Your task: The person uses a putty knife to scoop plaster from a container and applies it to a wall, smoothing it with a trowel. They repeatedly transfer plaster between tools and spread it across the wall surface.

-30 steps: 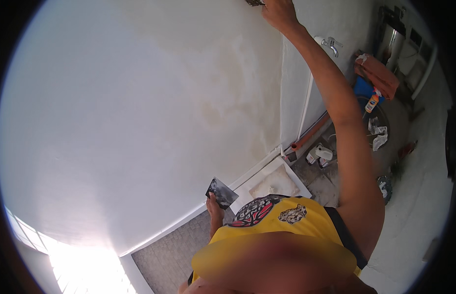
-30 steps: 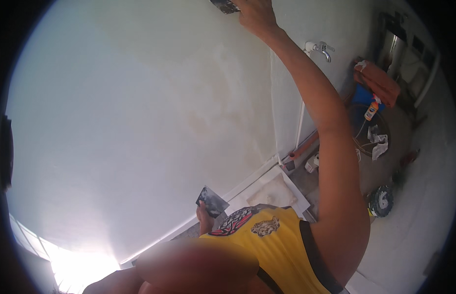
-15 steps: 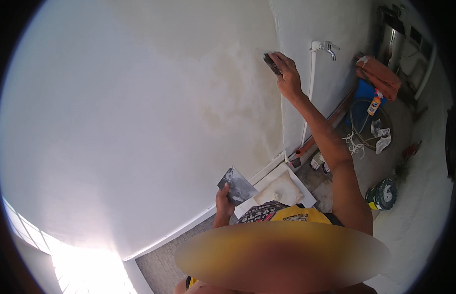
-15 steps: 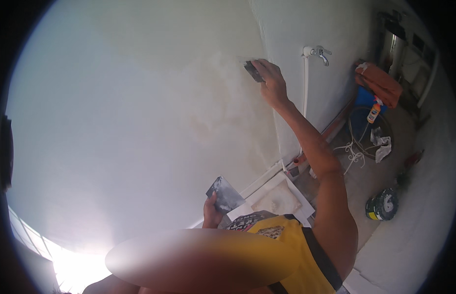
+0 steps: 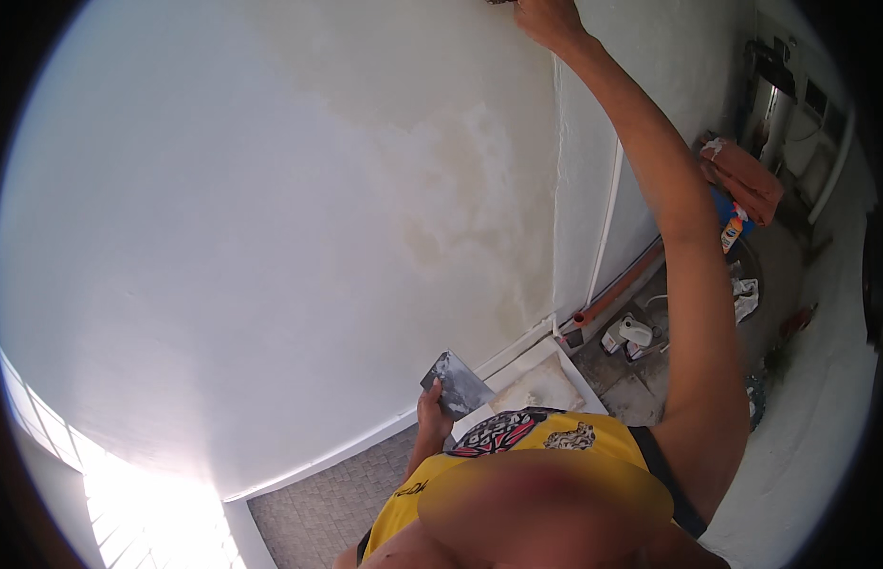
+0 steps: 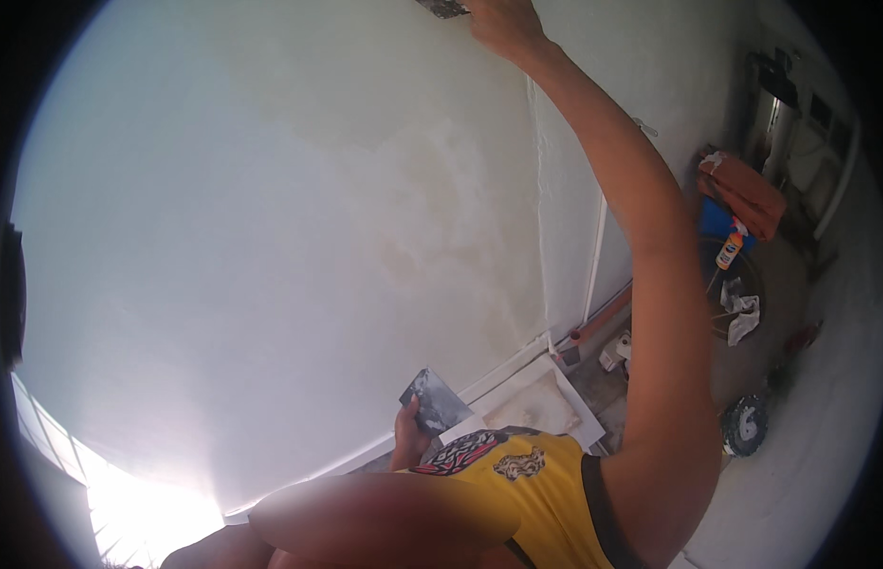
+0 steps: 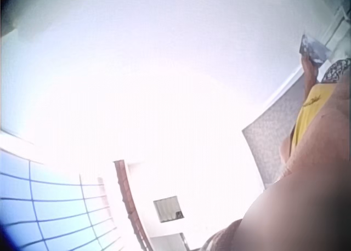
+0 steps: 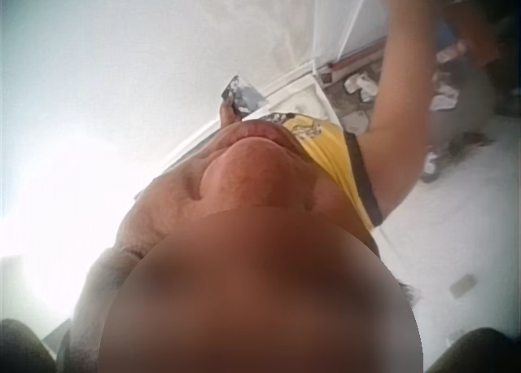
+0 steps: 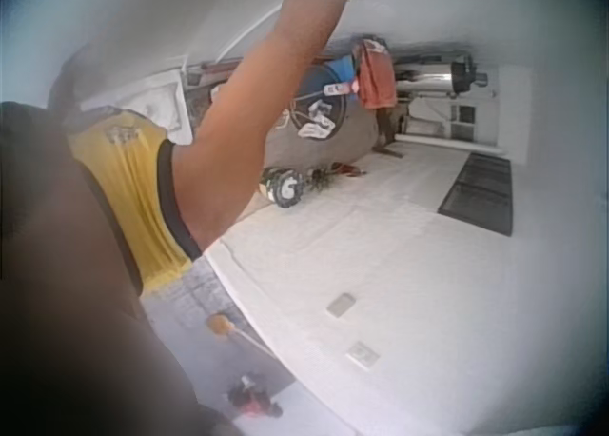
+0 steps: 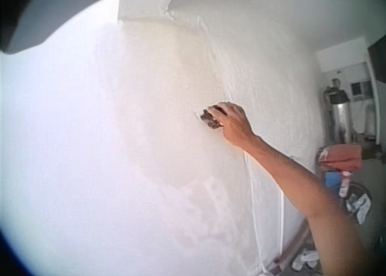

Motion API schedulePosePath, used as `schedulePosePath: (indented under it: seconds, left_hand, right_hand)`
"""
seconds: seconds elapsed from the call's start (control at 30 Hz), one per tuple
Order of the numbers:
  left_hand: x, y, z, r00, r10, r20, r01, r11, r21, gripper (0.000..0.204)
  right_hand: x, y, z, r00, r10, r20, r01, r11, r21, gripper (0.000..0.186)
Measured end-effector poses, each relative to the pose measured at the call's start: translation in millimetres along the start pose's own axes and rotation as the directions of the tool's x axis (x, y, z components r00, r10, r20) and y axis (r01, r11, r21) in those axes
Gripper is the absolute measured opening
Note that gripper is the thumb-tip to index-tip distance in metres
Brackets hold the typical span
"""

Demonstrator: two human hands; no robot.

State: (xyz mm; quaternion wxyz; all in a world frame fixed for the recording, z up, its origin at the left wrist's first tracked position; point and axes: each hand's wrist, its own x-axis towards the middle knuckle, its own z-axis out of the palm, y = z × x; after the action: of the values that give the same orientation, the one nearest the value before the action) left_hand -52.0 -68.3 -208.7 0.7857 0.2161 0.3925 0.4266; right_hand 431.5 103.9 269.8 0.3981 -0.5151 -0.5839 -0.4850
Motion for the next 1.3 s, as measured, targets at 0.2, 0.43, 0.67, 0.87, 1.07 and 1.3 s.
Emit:
schedulePosePath:
  seconds: [0.2, 0.43, 0.67, 0.87, 1.07, 1.3]
  left_hand:
    - [-5.8, 4.3, 0.5, 0.998, -0.033, 0.046, 0.034, 0.999, -0.013, 0.038]
    - [29.4, 32.3, 71.0, 0.991, -0.089, 0.098, 0.106, 0.978, -0.178, 0.032]
    - [74.1, 62.2, 119.6, 0.928, -0.091, 0.361, 0.119, 0.991, -0.054, 0.027]
    - [34.0, 124.6, 120.2, 0.711, -0.099, 0.696, 0.49, 0.779, -0.39, 0.025]
    - [-18.2, 138.7, 122.3, 0.876, 0.104, 0.47, 0.069, 0.939, -0.337, 0.034]
    - [-25.9, 100.4, 88.1, 0.919, 0.086, 0.385, 0.075, 0.92, -0.384, 0.041]
  right_hand:
    - [-249.7, -56.3, 63.2, 0.979, 0.194, 0.055, -0.2, 0.972, 0.127, 0.088]
    - [-393.7, -145.7, 19.9, 0.726, 0.417, 0.546, -0.665, 0.626, 0.407, 0.063]
    - [-333.4, -217.8, -109.0, 0.767, -0.318, 0.558, -0.435, 0.382, 0.815, 0.066]
    - [-283.0, -175.4, -115.2, 0.604, -0.286, 0.744, -0.13, 0.886, 0.446, 0.064]
    - [-39.6, -40.3, -63.1, 0.997, 0.064, -0.037, -0.05, 0.952, 0.303, 0.068]
    - [174.5, 37.5, -44.2, 0.983, 0.12, -0.142, -0.092, 0.977, 0.192, 0.044]
